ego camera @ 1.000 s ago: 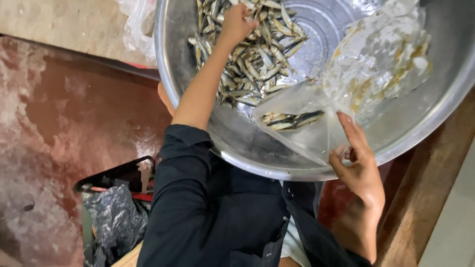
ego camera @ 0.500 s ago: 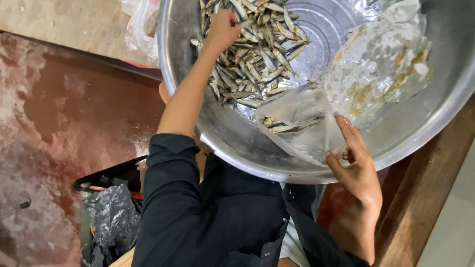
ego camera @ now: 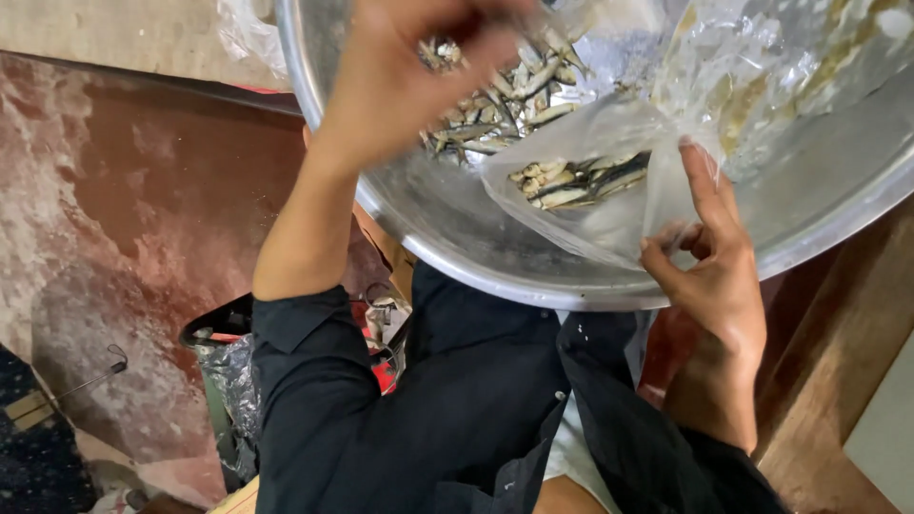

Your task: The person picks up dried fish from a large metal bowl and places them into a clear plastic bag by hand.

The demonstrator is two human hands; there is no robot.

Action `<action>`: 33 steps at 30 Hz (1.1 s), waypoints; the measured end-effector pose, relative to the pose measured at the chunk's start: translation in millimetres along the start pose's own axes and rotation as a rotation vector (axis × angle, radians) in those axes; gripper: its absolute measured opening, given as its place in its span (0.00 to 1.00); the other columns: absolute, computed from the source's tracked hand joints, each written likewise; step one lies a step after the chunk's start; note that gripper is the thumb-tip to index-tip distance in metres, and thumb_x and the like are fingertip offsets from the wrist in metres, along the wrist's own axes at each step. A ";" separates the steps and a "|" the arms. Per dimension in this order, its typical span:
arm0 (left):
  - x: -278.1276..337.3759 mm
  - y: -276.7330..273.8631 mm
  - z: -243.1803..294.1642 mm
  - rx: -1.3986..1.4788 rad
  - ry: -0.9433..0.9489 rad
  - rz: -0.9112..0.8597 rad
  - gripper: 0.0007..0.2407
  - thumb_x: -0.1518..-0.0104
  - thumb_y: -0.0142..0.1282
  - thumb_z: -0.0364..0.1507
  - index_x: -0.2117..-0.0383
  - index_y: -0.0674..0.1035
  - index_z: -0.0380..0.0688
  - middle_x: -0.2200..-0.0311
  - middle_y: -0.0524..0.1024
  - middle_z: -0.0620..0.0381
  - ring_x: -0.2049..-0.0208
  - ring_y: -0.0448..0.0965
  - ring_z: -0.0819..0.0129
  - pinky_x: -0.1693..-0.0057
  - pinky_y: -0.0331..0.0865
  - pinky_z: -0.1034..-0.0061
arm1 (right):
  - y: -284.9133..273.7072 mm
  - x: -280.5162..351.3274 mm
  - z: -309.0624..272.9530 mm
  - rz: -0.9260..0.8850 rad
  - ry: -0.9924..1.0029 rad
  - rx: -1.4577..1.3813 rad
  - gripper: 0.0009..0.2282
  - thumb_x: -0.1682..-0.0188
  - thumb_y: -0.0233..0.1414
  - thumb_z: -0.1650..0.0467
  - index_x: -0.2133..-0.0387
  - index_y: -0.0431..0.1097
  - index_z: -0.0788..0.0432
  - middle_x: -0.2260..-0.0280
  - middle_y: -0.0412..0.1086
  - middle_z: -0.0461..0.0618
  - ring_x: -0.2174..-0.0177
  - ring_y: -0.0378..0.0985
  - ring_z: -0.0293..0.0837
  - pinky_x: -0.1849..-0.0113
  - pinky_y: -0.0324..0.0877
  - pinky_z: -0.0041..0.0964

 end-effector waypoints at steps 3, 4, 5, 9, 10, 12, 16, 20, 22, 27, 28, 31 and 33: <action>-2.1 35.8 44.5 -0.124 0.142 -0.270 0.05 0.43 0.50 0.16 0.63 0.73 0.34 0.66 0.74 0.49 0.67 0.75 0.61 0.61 0.71 0.72 | 0.5 -0.9 -3.8 0.017 0.036 -0.009 0.33 0.62 0.45 0.84 0.41 0.45 0.53 0.38 0.41 0.59 0.81 0.51 0.30 0.71 0.55 0.23; 2.4 52.8 50.1 -0.283 0.179 -0.393 0.06 0.46 0.51 0.19 0.64 0.73 0.37 0.68 0.73 0.52 0.67 0.75 0.58 0.63 0.69 0.68 | 0.4 -1.1 -4.9 0.017 0.046 -0.004 0.33 0.63 0.45 0.84 0.41 0.45 0.52 0.39 0.41 0.60 0.82 0.47 0.31 0.72 0.55 0.23; 6.0 68.1 50.0 -0.280 0.178 -0.393 0.06 0.46 0.51 0.19 0.64 0.73 0.37 0.68 0.73 0.52 0.67 0.75 0.58 0.63 0.69 0.68 | 0.2 -0.3 -5.1 0.016 0.050 -0.003 0.33 0.63 0.45 0.84 0.41 0.45 0.52 0.39 0.41 0.60 0.82 0.47 0.31 0.72 0.55 0.23; 31.2 145.7 20.1 -0.622 0.107 -0.559 0.07 0.60 0.52 0.17 0.75 0.71 0.36 0.80 0.68 0.49 0.80 0.71 0.53 0.79 0.65 0.63 | -0.4 2.2 -6.4 0.008 0.025 0.021 0.33 0.62 0.46 0.84 0.41 0.44 0.57 0.39 0.43 0.56 0.80 0.55 0.31 0.59 0.53 0.27; 37.3 164.9 8.0 -0.648 0.072 -0.548 0.08 0.62 0.52 0.16 0.75 0.71 0.36 0.81 0.69 0.48 0.82 0.72 0.52 0.82 0.64 0.62 | -0.6 2.2 -7.2 0.000 0.003 0.042 0.33 0.63 0.46 0.83 0.41 0.44 0.58 0.39 0.44 0.55 0.80 0.59 0.32 0.49 0.51 0.30; 46.7 190.8 -16.1 -0.747 0.096 -0.463 0.06 0.62 0.51 0.19 0.78 0.72 0.40 0.82 0.69 0.51 0.83 0.73 0.55 0.82 0.64 0.65 | -0.2 3.3 1.7 -0.016 -0.035 0.039 0.33 0.62 0.47 0.84 0.41 0.43 0.58 0.39 0.43 0.57 0.81 0.60 0.33 0.60 0.54 0.28; 62.3 213.9 -52.7 -0.828 0.108 -0.444 0.04 0.63 0.53 0.21 0.80 0.73 0.41 0.80 0.71 0.50 0.81 0.74 0.59 0.81 0.65 0.72 | 1.3 3.7 4.8 -0.035 -0.064 0.026 0.33 0.62 0.46 0.84 0.41 0.44 0.58 0.38 0.44 0.57 0.81 0.57 0.31 0.73 0.55 0.24; 89.5 228.0 -89.5 -0.709 -0.086 -0.751 0.04 0.54 0.51 0.19 0.73 0.73 0.34 0.78 0.70 0.49 0.78 0.74 0.52 0.77 0.70 0.64 | -0.5 4.4 11.3 -0.037 -0.042 0.009 0.33 0.62 0.47 0.83 0.41 0.44 0.56 0.39 0.44 0.60 0.82 0.55 0.31 0.71 0.57 0.25; 99.5 227.8 -96.9 -0.722 -0.040 -0.751 0.06 0.60 0.52 0.15 0.77 0.71 0.36 0.81 0.70 0.50 0.84 0.74 0.58 0.80 0.67 0.69 | -0.1 4.1 16.9 -0.044 -0.028 0.006 0.32 0.61 0.48 0.83 0.41 0.45 0.57 0.40 0.44 0.61 0.81 0.59 0.33 0.69 0.60 0.27; 149.5 240.9 -119.9 -0.658 0.182 -0.848 0.16 0.58 0.43 0.14 0.59 0.65 0.23 0.64 0.67 0.44 0.63 0.68 0.64 0.48 0.61 0.79 | -0.1 1.2 15.6 -0.063 -0.038 -0.011 0.32 0.61 0.49 0.83 0.41 0.44 0.58 0.39 0.42 0.63 0.79 0.56 0.31 0.71 0.60 0.25; 154.3 237.7 -115.6 -0.906 0.417 -0.781 0.14 0.57 0.37 0.18 0.62 0.65 0.30 0.63 0.63 0.47 0.61 0.63 0.61 0.45 0.55 0.72 | 0.0 0.9 13.6 -0.072 -0.067 -0.017 0.32 0.60 0.48 0.84 0.41 0.43 0.59 0.38 0.42 0.62 0.80 0.57 0.32 0.70 0.62 0.25; 151.8 249.4 -119.5 -1.136 0.488 -0.758 0.06 0.63 0.40 0.26 0.77 0.64 0.43 0.75 0.63 0.54 0.71 0.64 0.66 0.54 0.58 0.75 | 0.0 0.5 12.5 -0.072 -0.042 -0.019 0.32 0.61 0.48 0.84 0.41 0.44 0.60 0.39 0.42 0.61 0.80 0.59 0.32 0.67 0.63 0.26; 149.0 269.0 -123.7 -1.236 0.503 -0.902 0.05 0.60 0.45 0.21 0.81 0.68 0.50 0.79 0.67 0.60 0.74 0.68 0.71 0.60 0.61 0.78 | 0.2 0.2 12.1 -0.076 -0.047 -0.026 0.33 0.61 0.48 0.84 0.41 0.44 0.60 0.39 0.43 0.60 0.80 0.61 0.33 0.67 0.63 0.26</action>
Point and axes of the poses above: each hand's wrist, its own x-axis away from the middle knuckle, its own y-axis out of the palm, z = x × y, the point moved 5 cm from there along -x, towards the middle knuckle
